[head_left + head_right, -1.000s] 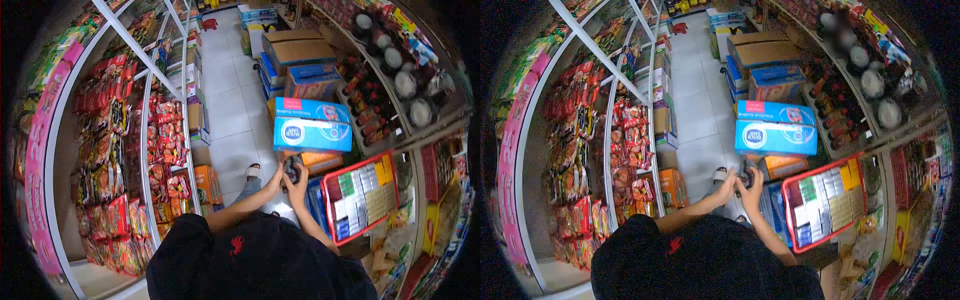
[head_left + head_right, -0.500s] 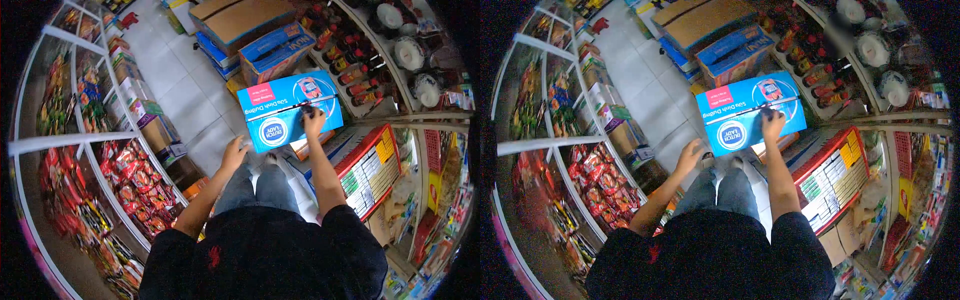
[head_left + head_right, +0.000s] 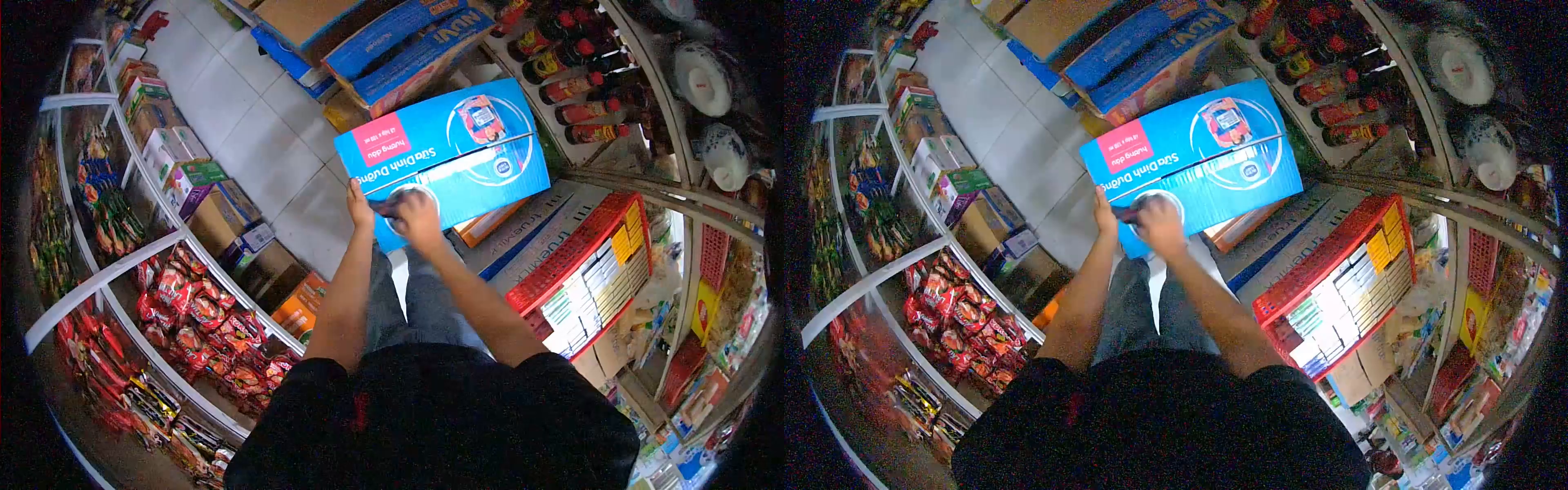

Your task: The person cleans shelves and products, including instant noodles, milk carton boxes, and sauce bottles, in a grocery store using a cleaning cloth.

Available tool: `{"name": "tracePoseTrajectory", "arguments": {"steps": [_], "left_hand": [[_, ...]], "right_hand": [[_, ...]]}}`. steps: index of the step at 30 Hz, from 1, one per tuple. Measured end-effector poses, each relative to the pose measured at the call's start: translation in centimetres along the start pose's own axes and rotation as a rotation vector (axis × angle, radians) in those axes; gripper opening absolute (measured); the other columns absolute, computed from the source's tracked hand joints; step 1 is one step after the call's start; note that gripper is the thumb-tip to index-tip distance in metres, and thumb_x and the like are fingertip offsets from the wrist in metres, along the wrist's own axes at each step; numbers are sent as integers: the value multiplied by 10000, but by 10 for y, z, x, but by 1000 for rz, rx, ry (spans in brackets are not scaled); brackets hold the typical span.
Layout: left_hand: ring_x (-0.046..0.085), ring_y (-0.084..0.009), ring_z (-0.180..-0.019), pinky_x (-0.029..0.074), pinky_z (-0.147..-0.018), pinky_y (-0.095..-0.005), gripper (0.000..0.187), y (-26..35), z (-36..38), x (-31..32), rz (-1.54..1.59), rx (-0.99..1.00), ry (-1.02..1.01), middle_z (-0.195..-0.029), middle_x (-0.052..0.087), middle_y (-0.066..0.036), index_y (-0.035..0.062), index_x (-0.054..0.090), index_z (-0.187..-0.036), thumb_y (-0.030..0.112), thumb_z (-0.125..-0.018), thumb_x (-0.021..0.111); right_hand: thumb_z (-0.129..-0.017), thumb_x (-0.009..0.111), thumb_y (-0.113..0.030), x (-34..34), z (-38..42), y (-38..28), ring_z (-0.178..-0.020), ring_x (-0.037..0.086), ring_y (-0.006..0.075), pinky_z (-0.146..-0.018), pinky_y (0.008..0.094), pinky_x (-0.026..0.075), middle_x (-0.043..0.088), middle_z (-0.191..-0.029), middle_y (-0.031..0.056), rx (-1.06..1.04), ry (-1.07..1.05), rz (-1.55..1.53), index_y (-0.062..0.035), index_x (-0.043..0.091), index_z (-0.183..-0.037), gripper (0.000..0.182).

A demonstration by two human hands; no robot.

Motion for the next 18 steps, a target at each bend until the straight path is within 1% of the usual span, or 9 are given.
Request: {"name": "tracePoseTrajectory", "arguments": {"steps": [1,2,3,7,10,11,13,15,18], "left_hand": [[535,-252,-876,397,-782,-342,480,3,1,1,16,47,14,-958,569,-154,-28,509,-1046,386,-899,315],[547,-246,-844,410,-757,-336,471,-3,-2,-1,-56,88,110,-917,583,-147,-34,521,-1021,371,-902,313],[547,-246,-844,410,-757,-336,471,2,3,1,-57,84,106,-917,583,-147,-34,521,-1021,371,-902,313],[532,-225,-877,406,-780,-322,469,14,7,3,-52,60,129,-972,562,-141,-35,506,-1042,372,-903,317],[512,-206,-911,402,-802,-317,478,-7,-1,-1,180,31,52,-1024,537,-120,-22,473,-1089,393,-899,329],[501,-196,-928,401,-812,-317,489,-13,-3,0,302,2,-13,-1048,524,-106,-11,450,-1121,408,-895,338],[494,-193,-938,400,-820,-319,507,-12,-2,2,379,-54,-66,-1060,515,-97,-1,427,-1146,428,-887,349],[487,-189,-949,400,-827,-321,528,-13,-3,3,458,-102,-114,-1072,507,-89,9,404,-1171,447,-879,360],[480,-213,-1000,381,-879,-349,554,-22,-8,-2,493,-175,-255,-1134,482,-94,30,364,-1213,469,-875,340]], "right_hand": [[-560,584,-102,-10,-3,30,-856,484,326,-748,427,377,533,-895,128,44,2,97,-83,543,-835,279],[-565,526,-35,-34,-17,59,-753,498,306,-640,393,375,554,-815,121,64,76,11,-67,553,-695,136],[-566,499,-12,-77,-30,73,-717,510,301,-649,395,375,566,-751,117,157,207,91,-68,567,-733,189],[-623,539,-23,-148,-5,195,-877,474,318,-728,405,369,539,-919,155,639,648,596,-42,574,-830,211],[-629,573,-58,-135,-8,197,-908,442,327,-749,407,360,510,-965,170,723,572,497,-32,571,-864,237],[-612,576,-64,-115,-12,187,-856,451,330,-752,417,351,517,-908,168,632,489,302,-22,556,-835,228],[-588,524,-62,-72,-24,122,-738,447,312,-642,418,336,496,-731,142,432,475,285,-35,470,-652,88],[-580,568,-106,-26,-23,59,-747,448,311,-661,412,344,500,-778,141,298,374,42,-54,510,-691,136],[-538,651,-160,27,-11,-13,-930,467,314,-782,435,386,504,-1008,113,79,62,-120,-84,551,-697,203]]}}
Point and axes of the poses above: each hand's wrist, its own z-axis away from the middle knuckle, its own x-axis out of the palm, y = z × x, the point moved 5 cm from there along -z, towards the middle knuckle
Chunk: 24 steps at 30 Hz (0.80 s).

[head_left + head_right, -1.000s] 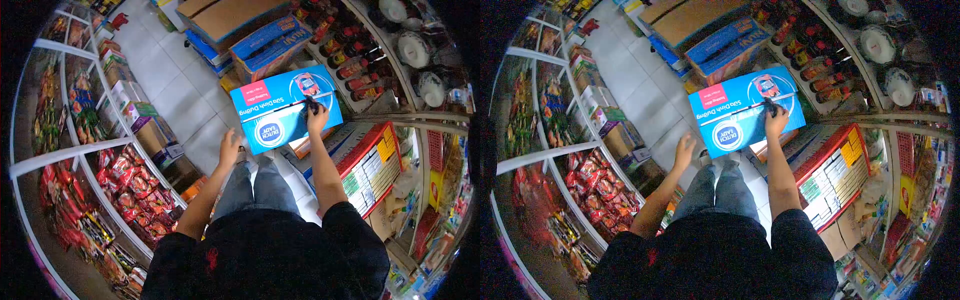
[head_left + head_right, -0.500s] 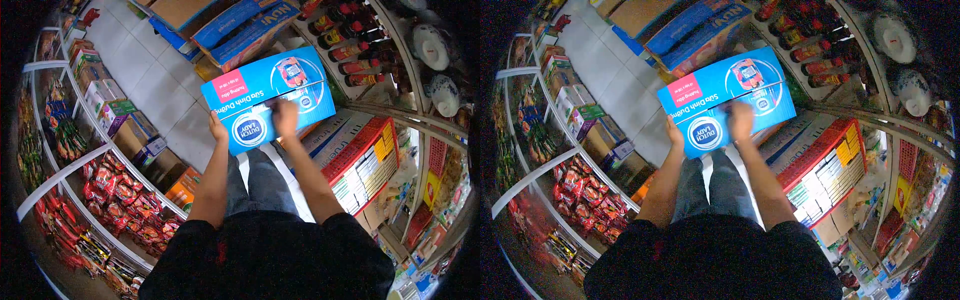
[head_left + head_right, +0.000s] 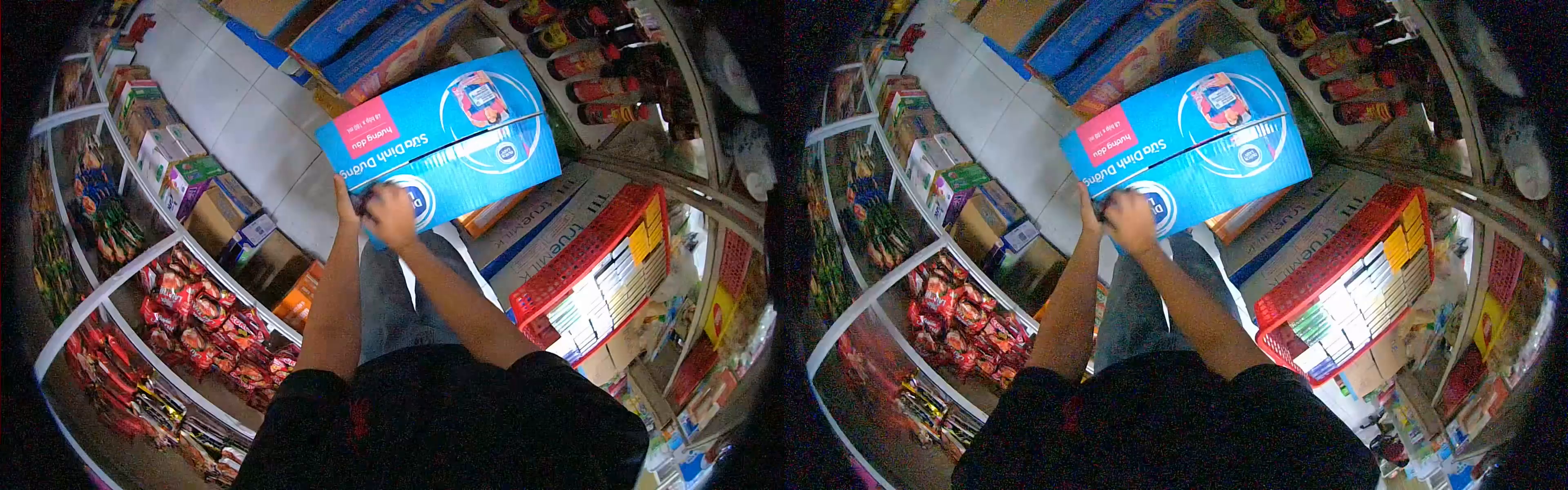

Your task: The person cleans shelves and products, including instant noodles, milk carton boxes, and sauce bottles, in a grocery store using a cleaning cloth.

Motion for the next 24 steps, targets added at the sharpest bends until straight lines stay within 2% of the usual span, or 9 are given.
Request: {"name": "tracePoseTrajectory", "arguments": {"steps": [3,5,8,11,14,19,22,23,24], "left_hand": [[484,-201,-959,399,-842,-332,557,-3,2,3,42,-61,-63,-1096,493,-95,13,401,-1166,479,-860,377],[491,-203,-951,407,-834,-331,533,6,5,6,-69,40,112,-1080,503,-95,14,407,-1156,461,-868,371],[495,-206,-952,412,-829,-331,520,2,3,6,-41,27,116,-1088,495,-105,13,403,-1158,447,-873,368],[490,-208,-961,412,-832,-332,529,8,4,9,-77,62,96,-1107,482,-110,13,392,-1168,452,-872,367],[482,-209,-976,404,-846,-334,548,7,7,10,-78,42,71,-1118,474,-112,13,374,-1183,465,-871,357],[452,-206,-1019,374,-887,-330,589,5,4,1,-142,-42,34,-1151,450,-111,16,345,-1210,496,-869,328],[424,-193,-1051,355,-897,-315,611,12,8,-2,-295,-116,86,-1187,415,-111,16,330,-1223,512,-867,312],[404,-190,-1071,335,-908,-311,610,9,5,-8,-300,-171,22,-1200,402,-106,17,327,-1226,510,-868,313],[384,-188,-1091,316,-919,-307,608,8,2,-14,-311,-226,-44,-1214,388,-101,17,325,-1229,508,-869,315]], "right_hand": [[-518,657,-179,-8,1,-2,-939,462,314,-763,427,391,499,-1014,82,-131,32,-4,-99,552,-699,224],[-498,628,-156,-37,-6,24,-889,480,289,-722,406,392,516,-968,72,-186,48,132,-121,559,-670,189],[-520,574,-76,-103,-21,125,-738,498,310,-651,420,373,554,-755,118,112,176,397,-72,584,-645,126],[-645,589,-118,-196,-18,192,-928,394,362,-790,447,323,452,-1019,199,549,486,561,-12,528,-911,293],[-612,629,-88,-200,-14,201,-936,394,355,-807,435,337,455,-1012,194,630,574,609,-24,551,-906,311],[-539,571,-43,-97,-16,101,-777,460,352,-650,452,338,510,-808,184,315,331,188,-20,547,-722,186],[-549,587,-96,8,14,21,-814,473,324,-691,418,362,531,-820,161,124,115,70,-78,574,-713,165],[-552,597,-77,44,29,4,-857,469,329,-713,417,369,521,-894,154,328,-99,-143,-80,579,-762,210],[-536,620,-59,24,29,-32,-896,461,330,-728,425,370,499,-958,143,143,157,-88,-76,560,-781,253]]}}
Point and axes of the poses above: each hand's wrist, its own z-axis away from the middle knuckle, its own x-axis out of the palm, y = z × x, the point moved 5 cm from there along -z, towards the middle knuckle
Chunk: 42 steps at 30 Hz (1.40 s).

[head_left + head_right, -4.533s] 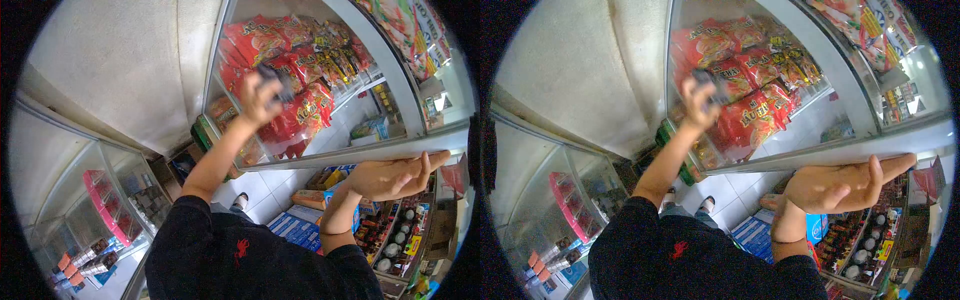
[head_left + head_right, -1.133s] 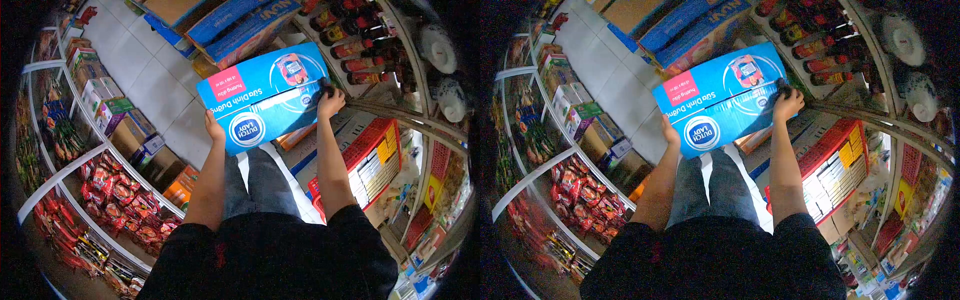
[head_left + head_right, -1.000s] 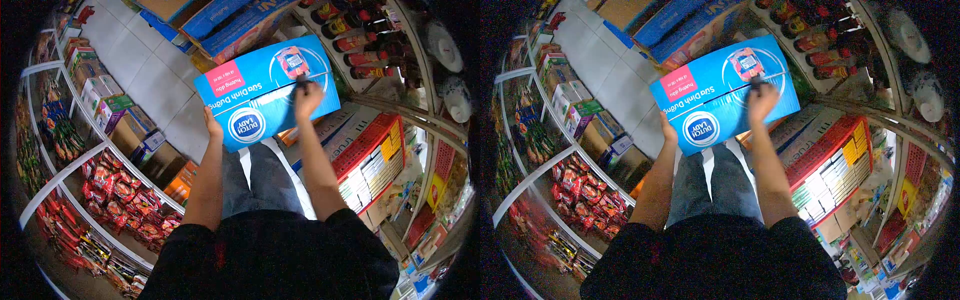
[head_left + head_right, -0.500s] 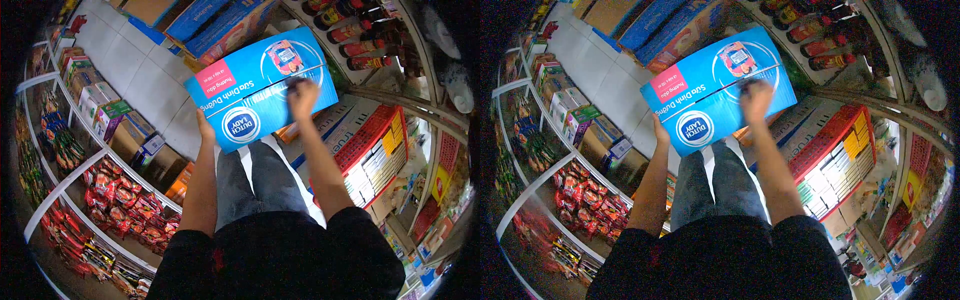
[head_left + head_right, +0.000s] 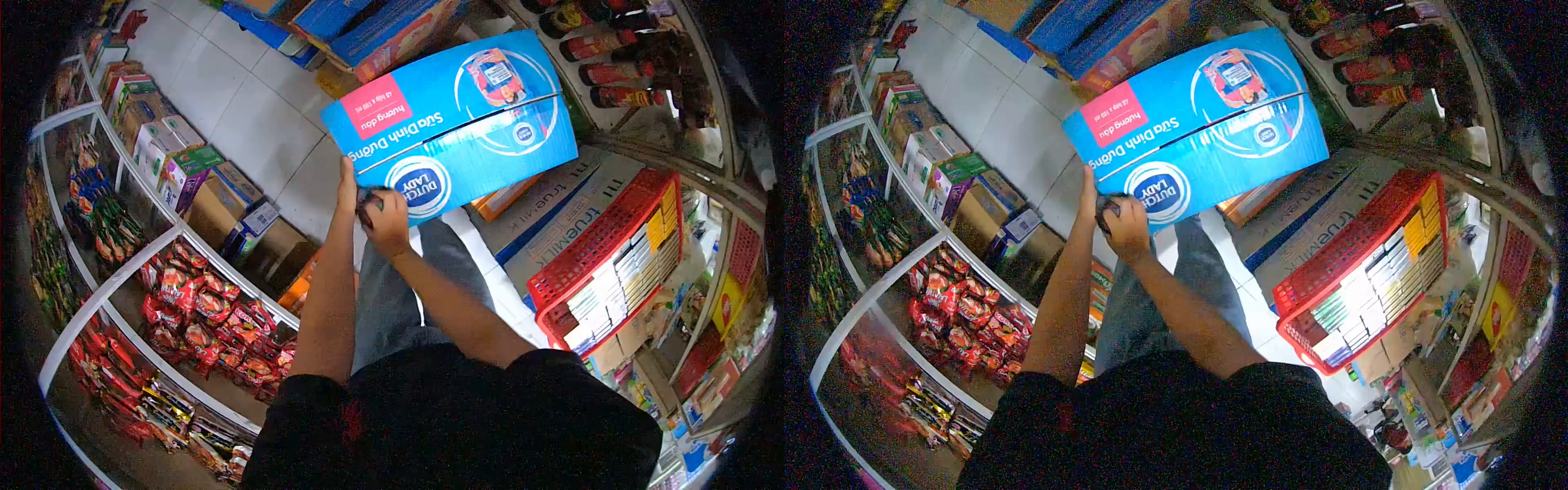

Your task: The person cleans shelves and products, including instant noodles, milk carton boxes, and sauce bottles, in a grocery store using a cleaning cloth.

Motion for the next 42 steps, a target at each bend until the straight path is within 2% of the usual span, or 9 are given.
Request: {"name": "tracePoseTrajectory", "arguments": {"steps": [5,11,15,18,23,31,35,38,42], "left_hand": [[335,-193,-1134,239,-960,-310,582,24,1,-3,-309,107,-134,-1218,388,-76,37,308,-1247,484,-874,327],[205,-222,-1250,174,-1001,-408,744,44,26,21,-254,67,-126,-1374,205,-71,108,136,-1353,591,-820,324],[334,-209,-1159,316,-905,-361,638,42,20,12,-285,64,-61,-1258,356,-68,111,219,-1321,519,-849,356],[344,-214,-1150,331,-899,-340,665,35,16,8,-302,-3,-63,-1266,338,-101,66,234,-1312,533,-850,335],[330,-220,-1159,294,-934,-327,675,24,6,0,-321,115,-90,-1269,334,-118,29,287,-1284,542,-848,324],[369,-184,-1121,307,-910,-299,649,22,2,-11,-288,-14,-59,-1267,364,-85,53,271,-1304,514,-854,349],[413,-174,-1078,354,-870,-290,610,21,3,-8,-267,-24,-68,-1228,408,-80,64,297,-1294,489,-861,359],[330,-212,-1173,220,-994,-315,566,27,5,0,-239,47,-93,-1267,368,-129,12,304,-1278,402,-873,374],[416,-203,-1088,315,-918,-314,529,55,22,13,-162,-14,-56,-1168,461,-110,33,336,-1267,363,-862,418]], "right_hand": [[-514,644,-33,-21,1,34,-905,462,324,-759,426,371,491,-977,142,-71,-171,84,-96,568,-815,316],[-597,634,-52,-174,-43,160,-939,388,384,-802,470,323,426,-995,238,367,456,694,8,500,-874,314],[-620,648,-55,-235,-78,221,-911,415,373,-794,446,342,465,-949,223,681,832,710,6,519,-879,296],[-622,651,-61,-249,-108,234,-860,455,345,-763,423,364,499,-878,200,551,1081,392,15,537,-867,280],[-574,564,-43,-121,-165,105,-818,492,296,-771,415,357,557,-758,159,-57,486,263,-6,583,-739,170],[-610,532,-81,56,-120,-17,-877,474,278,-748,375,414,511,-933,115,-332,-203,108,-90,597,-757,161],[-570,563,-50,3,-149,19,-873,472,297,-748,375,405,537,-916,120,-276,-69,57,-89,604,-745,184],[-551,564,-32,-52,-187,94,-865,485,326,-794,406,368,555,-877,151,-153,-96,229,-58,608,-754,209],[-595,580,-74,-166,-228,213,-779,553,328,-724,391,433,584,-803,158,-108,328,500,-13,610,-826,241]]}}
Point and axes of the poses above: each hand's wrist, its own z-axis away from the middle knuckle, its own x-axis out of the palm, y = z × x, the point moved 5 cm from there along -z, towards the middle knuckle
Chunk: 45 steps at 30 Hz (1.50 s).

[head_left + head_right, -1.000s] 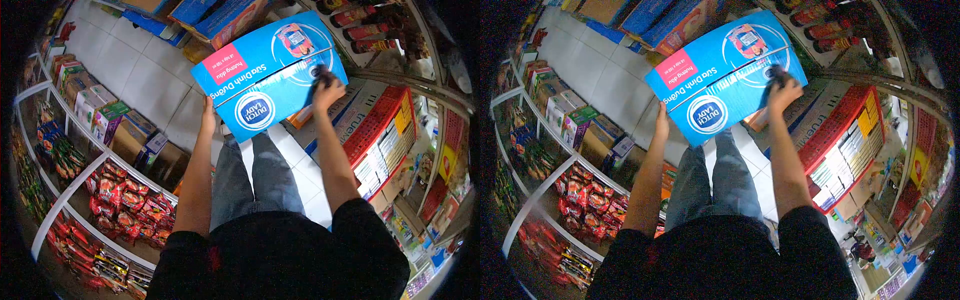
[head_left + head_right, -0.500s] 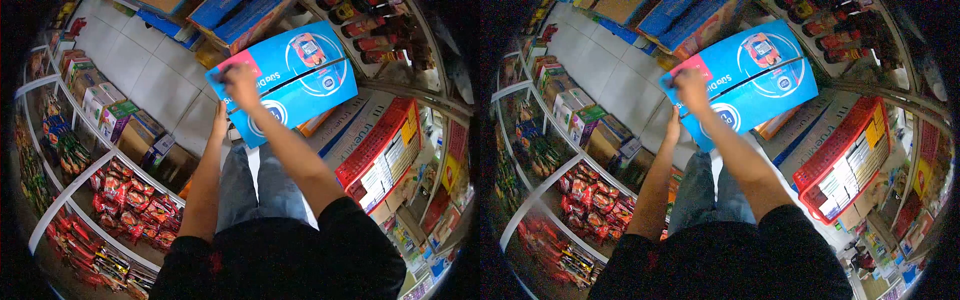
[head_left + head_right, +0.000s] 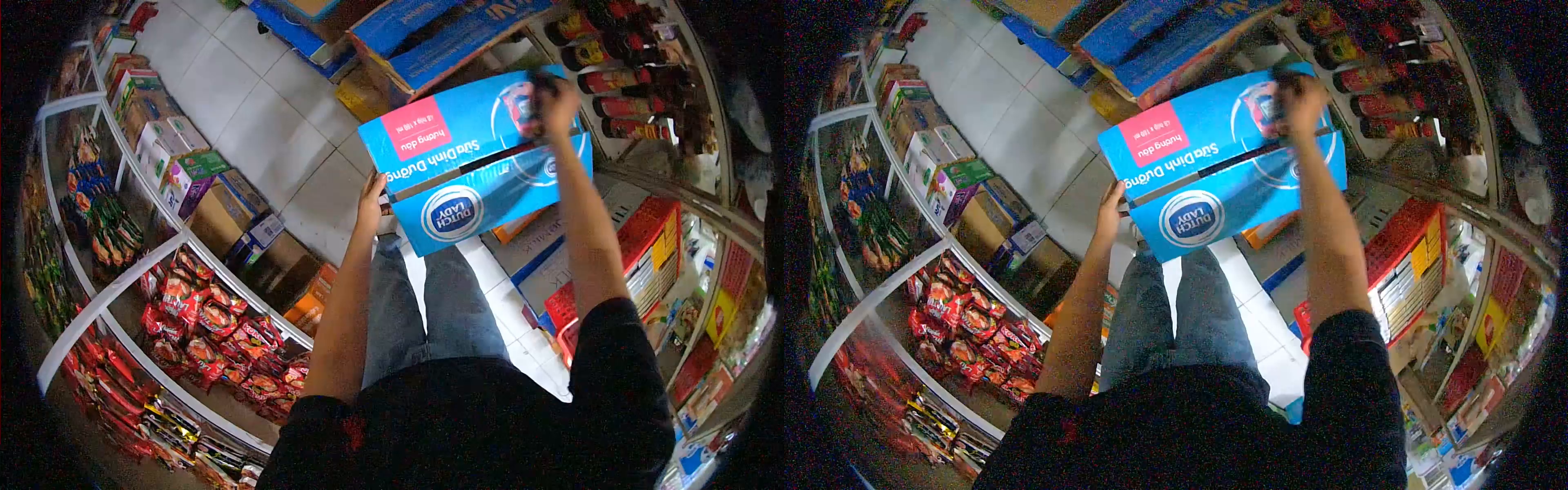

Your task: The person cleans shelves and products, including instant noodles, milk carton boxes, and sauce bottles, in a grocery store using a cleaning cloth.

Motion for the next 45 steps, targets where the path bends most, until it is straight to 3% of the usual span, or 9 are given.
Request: {"name": "tracePoseTrajectory", "arguments": {"steps": [5,19,21,22,25,30,34,39,45], "left_hand": [[486,-171,-959,433,-663,-300,561,-2,2,-1,41,-47,37,-1073,523,-79,108,362,-1276,398,-812,488],[463,-157,-998,391,-825,-296,461,-42,-22,-12,124,190,23,-1107,500,-50,24,415,-1203,323,-853,440],[480,-156,-961,362,-857,-280,430,-40,-19,-10,207,98,38,-1047,531,-48,18,440,-1171,303,-849,449],[527,-88,-628,435,-511,-217,439,-19,-13,-9,44,346,135,-910,543,-46,19,456,-1172,293,-829,459],[521,-88,-602,434,-501,-214,404,7,7,-3,-178,79,151,-875,550,-49,45,482,-1152,302,-843,441],[514,-268,-983,378,-852,-323,492,0,9,2,-343,170,238,-1048,553,-150,37,389,-1229,349,-853,436],[444,-332,-1075,333,-897,-367,604,9,39,29,-216,185,220,-1174,446,-222,6,188,-1303,346,-862,421],[427,-355,-1072,325,-903,-380,510,-7,31,29,-357,377,410,-1194,394,-231,-2,279,-1265,306,-876,398],[452,-342,-992,356,-846,-384,417,-14,19,27,-428,358,595,-1084,449,-194,26,367,-1207,283,-879,376]], "right_hand": [[-622,633,-116,-2,-16,12,-796,562,316,-716,377,443,594,-836,158,128,-64,207,-7,618,-839,243],[-591,594,-107,53,117,-321,-857,464,267,-719,388,377,488,-837,107,-212,-417,-191,-89,602,-716,127],[-575,621,-132,55,114,-323,-874,458,258,-731,377,371,487,-865,87,-239,-528,-144,-116,611,-724,150],[-575,621,-132,53,111,-319,-874,458,258,-731,377,371,487,-865,87,-228,-528,-145,-116,611,-724,150],[-552,646,-136,40,88,-285,-850,472,270,-714,384,381,501,-855,103,-309,-467,-281,-117,605,-770,223],[-610,622,-150,37,32,-102,-794,500,321,-688,430,393,550,-796,153,-182,-207,94,-80,562,-815,224],[-695,629,-334,-18,9,14,-908,465,396,-715,478,409,499,-960,216,612,-61,511,-98,510,-1014,414],[-715,579,-432,-9,16,-31,-891,455,413,-723,481,404,456,-977,262,436,-122,508,-84,454,-1070,512],[-626,596,-179,27,90,-208,-825,443,363,-697,456,365,462,-892,219,119,-260,13,-47,491,-923,341]]}}
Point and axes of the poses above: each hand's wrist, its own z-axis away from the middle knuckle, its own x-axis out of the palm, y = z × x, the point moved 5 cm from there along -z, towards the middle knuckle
